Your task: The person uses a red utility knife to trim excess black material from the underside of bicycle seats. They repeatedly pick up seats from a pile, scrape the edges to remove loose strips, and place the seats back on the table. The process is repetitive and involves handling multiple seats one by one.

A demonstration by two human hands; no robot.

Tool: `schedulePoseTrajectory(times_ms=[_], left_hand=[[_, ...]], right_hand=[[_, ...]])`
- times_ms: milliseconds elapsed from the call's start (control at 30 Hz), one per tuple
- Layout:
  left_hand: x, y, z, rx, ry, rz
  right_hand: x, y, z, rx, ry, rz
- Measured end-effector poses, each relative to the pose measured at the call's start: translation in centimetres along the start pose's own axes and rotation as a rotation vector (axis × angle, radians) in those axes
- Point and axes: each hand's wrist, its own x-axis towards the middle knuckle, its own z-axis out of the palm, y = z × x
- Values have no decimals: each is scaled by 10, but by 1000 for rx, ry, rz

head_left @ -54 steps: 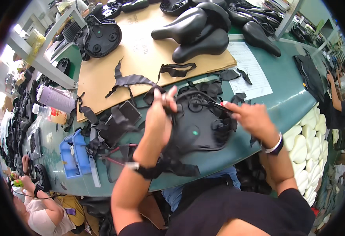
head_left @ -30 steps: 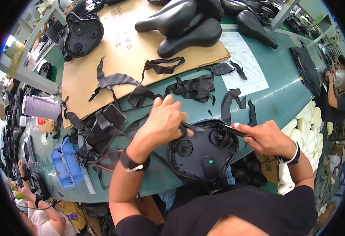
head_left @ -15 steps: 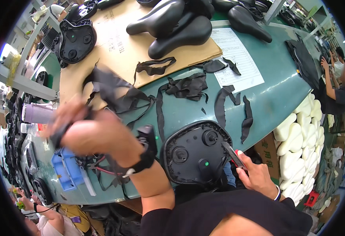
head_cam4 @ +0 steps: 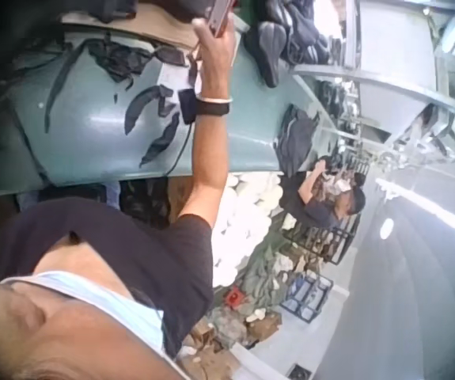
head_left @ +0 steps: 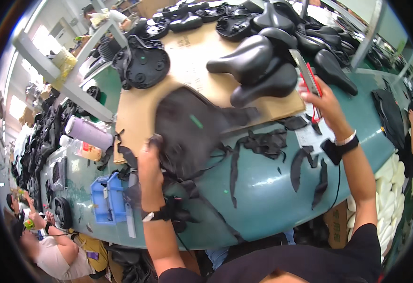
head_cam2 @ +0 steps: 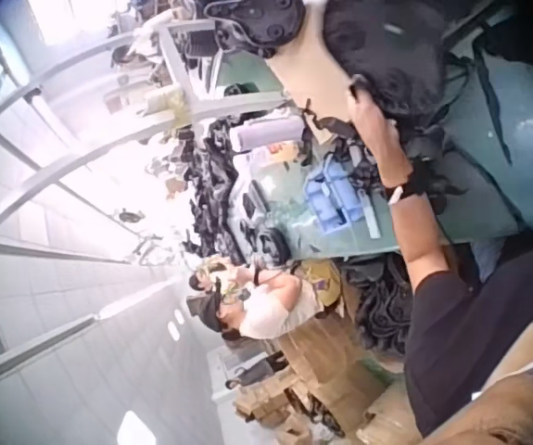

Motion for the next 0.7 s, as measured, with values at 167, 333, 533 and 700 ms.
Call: schedulePoseTrajectory(times_ms=[167, 333, 533, 700], left_hand=[[-10, 20, 29, 479, -203, 180], [-59, 13, 67, 722, -1102, 301], [-49, -33, 69, -349, -480, -407], [-71, -35, 95, -251, -525, -613]], right_hand=[[106, 0, 48, 129, -44, 163], [106, -1, 83, 240, -136, 72], [-65, -57, 89, -612, -449, -702], [-170, -51, 72, -571, -832, -675]])
